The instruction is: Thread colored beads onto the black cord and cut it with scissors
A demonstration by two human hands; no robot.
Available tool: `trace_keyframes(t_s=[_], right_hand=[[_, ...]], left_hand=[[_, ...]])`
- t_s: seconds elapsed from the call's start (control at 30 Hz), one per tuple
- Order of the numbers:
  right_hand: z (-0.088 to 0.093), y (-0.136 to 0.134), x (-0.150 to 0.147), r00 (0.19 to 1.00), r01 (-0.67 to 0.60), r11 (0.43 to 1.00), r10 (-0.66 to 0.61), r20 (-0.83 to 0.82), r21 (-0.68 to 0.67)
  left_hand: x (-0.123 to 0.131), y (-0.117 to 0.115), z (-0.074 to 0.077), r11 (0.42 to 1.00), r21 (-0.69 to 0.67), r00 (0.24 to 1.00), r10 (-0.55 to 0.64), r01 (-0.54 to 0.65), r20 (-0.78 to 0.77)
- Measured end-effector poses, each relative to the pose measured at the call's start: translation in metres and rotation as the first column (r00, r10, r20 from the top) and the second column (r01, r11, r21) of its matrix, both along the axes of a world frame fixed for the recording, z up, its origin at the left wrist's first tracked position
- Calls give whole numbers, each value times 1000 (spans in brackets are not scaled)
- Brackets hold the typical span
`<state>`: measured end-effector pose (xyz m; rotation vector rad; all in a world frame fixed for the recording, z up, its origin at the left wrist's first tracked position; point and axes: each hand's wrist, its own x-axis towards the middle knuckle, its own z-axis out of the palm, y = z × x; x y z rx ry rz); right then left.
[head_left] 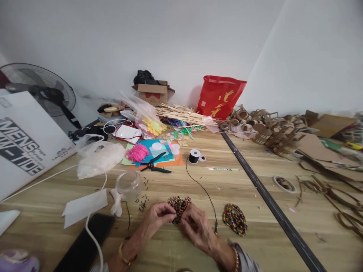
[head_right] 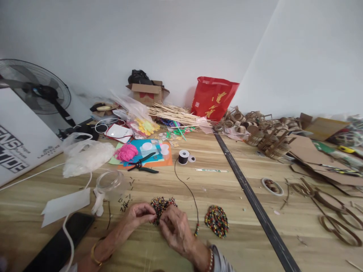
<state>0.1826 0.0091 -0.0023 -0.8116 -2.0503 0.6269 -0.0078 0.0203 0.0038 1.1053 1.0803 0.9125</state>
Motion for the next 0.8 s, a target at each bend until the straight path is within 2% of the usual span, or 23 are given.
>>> trace_keyframes(t_s=[0.43, 0.8], right_hand=[[1, 0, -1, 1000, -14, 999, 13, 5, 39], [0, 0, -2, 1000, -8, 999, 7, 30, 36]], left_hand=[[0, -2, -2, 999, 29, 999, -26, 25, 43], [-1, -2, -6, 997, 57, 999, -43, 42, 18]])
